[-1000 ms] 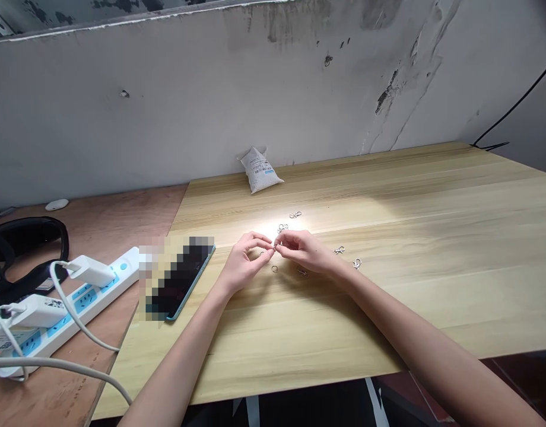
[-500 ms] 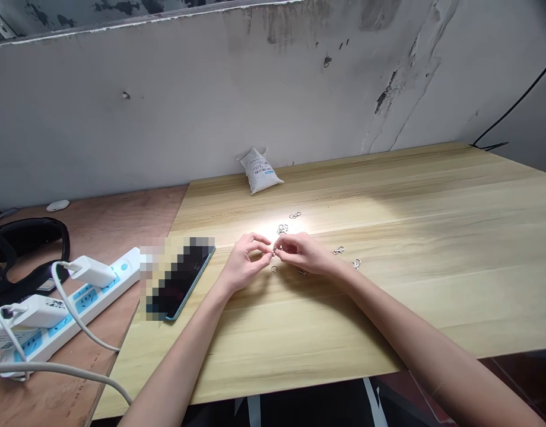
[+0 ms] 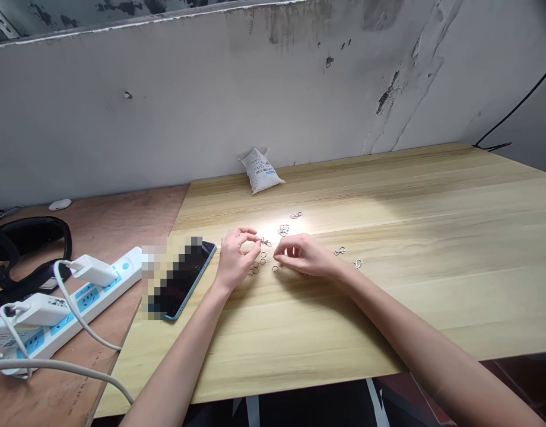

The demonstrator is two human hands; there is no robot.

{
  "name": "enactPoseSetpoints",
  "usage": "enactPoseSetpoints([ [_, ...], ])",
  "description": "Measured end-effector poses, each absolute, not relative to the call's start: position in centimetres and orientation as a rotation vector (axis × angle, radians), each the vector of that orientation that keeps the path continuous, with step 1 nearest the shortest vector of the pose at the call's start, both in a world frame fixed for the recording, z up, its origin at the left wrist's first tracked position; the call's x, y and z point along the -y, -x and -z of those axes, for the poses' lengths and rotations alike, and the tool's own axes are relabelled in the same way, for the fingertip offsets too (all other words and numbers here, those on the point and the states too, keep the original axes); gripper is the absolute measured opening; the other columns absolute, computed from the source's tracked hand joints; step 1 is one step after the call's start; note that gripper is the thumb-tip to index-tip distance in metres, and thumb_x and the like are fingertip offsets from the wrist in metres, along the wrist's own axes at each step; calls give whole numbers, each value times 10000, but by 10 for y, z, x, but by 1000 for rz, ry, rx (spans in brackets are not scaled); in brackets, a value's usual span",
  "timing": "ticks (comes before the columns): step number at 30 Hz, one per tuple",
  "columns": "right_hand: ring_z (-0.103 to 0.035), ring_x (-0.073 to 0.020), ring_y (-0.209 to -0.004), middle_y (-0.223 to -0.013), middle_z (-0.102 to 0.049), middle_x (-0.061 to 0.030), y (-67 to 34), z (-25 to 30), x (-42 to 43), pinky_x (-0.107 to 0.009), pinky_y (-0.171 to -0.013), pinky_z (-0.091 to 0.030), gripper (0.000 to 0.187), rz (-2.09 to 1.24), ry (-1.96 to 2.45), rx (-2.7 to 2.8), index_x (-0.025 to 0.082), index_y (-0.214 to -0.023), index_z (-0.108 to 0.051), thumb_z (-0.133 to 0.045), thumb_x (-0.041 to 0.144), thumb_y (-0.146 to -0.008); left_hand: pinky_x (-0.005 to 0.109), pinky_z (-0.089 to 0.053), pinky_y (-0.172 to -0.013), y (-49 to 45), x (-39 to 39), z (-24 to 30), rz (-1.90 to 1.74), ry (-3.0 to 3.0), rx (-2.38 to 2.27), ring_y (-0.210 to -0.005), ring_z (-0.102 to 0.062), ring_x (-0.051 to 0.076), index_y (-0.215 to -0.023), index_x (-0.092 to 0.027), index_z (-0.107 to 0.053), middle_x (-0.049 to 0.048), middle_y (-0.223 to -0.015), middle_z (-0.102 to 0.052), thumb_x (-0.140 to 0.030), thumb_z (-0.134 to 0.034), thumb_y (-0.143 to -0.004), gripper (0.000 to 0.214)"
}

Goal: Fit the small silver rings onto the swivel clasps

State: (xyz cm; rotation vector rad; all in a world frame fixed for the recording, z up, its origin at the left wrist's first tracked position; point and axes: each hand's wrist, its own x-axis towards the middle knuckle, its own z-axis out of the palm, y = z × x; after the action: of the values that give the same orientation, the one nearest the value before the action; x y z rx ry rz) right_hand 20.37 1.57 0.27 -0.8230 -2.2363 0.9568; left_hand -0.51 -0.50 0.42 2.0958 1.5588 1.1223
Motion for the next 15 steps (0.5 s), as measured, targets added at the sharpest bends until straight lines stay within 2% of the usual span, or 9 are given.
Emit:
enactPoseSetpoints([
  [3, -421, -77, -531, -706, -617, -5, -201, -2, -16, -227, -517, -335, 204, -912, 956, 2087, 157, -931, -672, -561, 327, -914, 420, -364, -951, 3, 7, -5, -1118, -2146, -1489, -1037, -570, 233, -813, -220, -665, 39, -1037, -647, -248, -608, -853, 75],
  [6, -387, -73, -526, -777, -619, -15, -199, -4, -16, -228, -505, -321, 309, -1034, 950, 2034, 155, -1028, -656, -552, 424, -919, 415, -350, -955, 0, 10, -7, -1095, -2223, -1425, -1039, -565, 231, -814, -230, -669, 31, -1037, -653, -241, -609, -854, 72],
  [10, -364, -72, -514, -659, -552, 14, -200, -8, -14, -224, -485, -298, 344, -1236, 866, 2053, 142, -855, -659, -542, 459, -920, 408, -346, -940, -2, 12, -9, -1145, -2260, -1384, -1020, -570, 227, -797, -224, -666, 26, -1021, -658, -209, -607, -848, 79],
  [15, -399, -77, -524, -635, -529, 26, -205, -6, -16, -216, -493, -312, 271, -1349, 814, 2164, 156, -830, -631, -530, 386, -931, 406, -330, -965, -1, 11, -6, -1134, -2277, -1320, -1037, -567, 221, -793, -220, -653, 22, -1031, -659, -205, -605, -853, 79],
])
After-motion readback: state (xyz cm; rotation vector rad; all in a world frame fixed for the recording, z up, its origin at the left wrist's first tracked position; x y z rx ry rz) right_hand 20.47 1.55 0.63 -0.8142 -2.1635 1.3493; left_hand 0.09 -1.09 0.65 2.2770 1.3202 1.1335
